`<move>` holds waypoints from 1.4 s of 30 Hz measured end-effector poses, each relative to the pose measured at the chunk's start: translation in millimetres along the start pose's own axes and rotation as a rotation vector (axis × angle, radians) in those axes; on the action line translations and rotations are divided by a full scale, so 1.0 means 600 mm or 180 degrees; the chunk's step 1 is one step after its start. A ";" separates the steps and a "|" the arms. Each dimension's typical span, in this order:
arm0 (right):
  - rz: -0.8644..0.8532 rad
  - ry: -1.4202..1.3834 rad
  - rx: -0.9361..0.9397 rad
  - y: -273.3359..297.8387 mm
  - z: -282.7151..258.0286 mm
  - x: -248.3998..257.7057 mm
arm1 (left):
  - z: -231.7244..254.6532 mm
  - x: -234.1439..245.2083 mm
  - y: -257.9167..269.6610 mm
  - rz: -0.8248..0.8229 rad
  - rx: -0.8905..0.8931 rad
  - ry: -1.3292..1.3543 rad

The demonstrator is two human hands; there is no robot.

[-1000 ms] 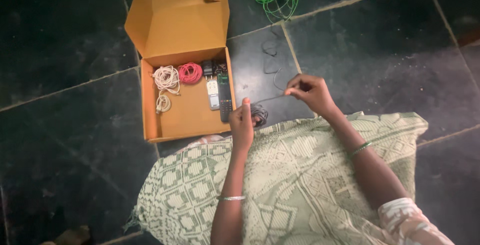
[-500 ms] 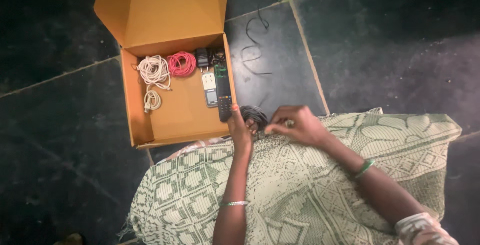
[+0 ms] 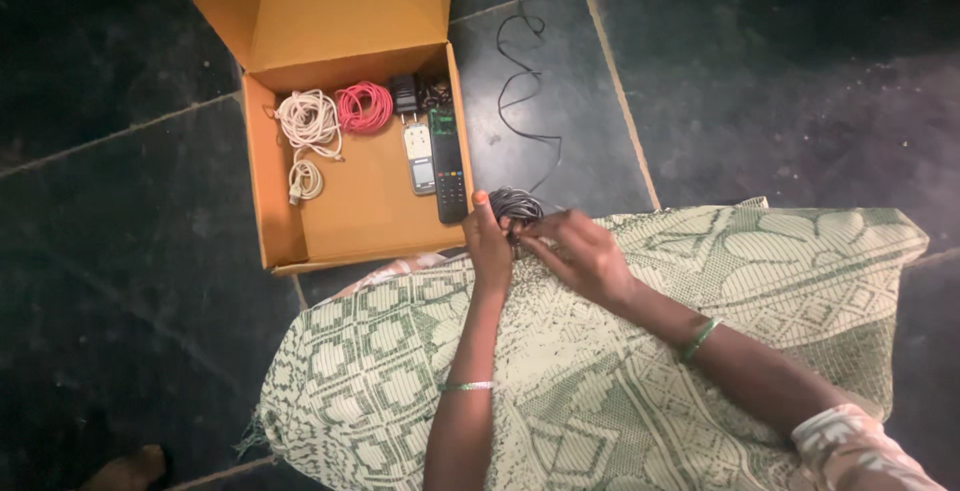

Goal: The person sits on the floor and coils a black cable by hand, placing the finished bundle into a cardboard box. They then pick up a tangled green cable and begin to untangle it.

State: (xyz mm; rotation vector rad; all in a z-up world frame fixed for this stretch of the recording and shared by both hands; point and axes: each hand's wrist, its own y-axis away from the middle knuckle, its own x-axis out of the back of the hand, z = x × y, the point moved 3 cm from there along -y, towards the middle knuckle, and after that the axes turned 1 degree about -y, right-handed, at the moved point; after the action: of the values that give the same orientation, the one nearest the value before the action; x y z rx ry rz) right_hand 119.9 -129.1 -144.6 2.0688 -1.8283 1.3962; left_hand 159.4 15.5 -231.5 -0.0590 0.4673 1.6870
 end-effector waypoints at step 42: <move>-0.0432 -0.0464 -0.1700 0.058 0.028 -0.096 | -0.096 -0.007 0.032 0.1683 -0.0740 -0.0900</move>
State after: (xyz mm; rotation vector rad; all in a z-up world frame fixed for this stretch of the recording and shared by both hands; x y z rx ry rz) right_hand 107.5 -104.8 -208.5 1.9910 -1.8096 0.6412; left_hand 129.1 -9.8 -277.8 0.1449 0.0687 2.2227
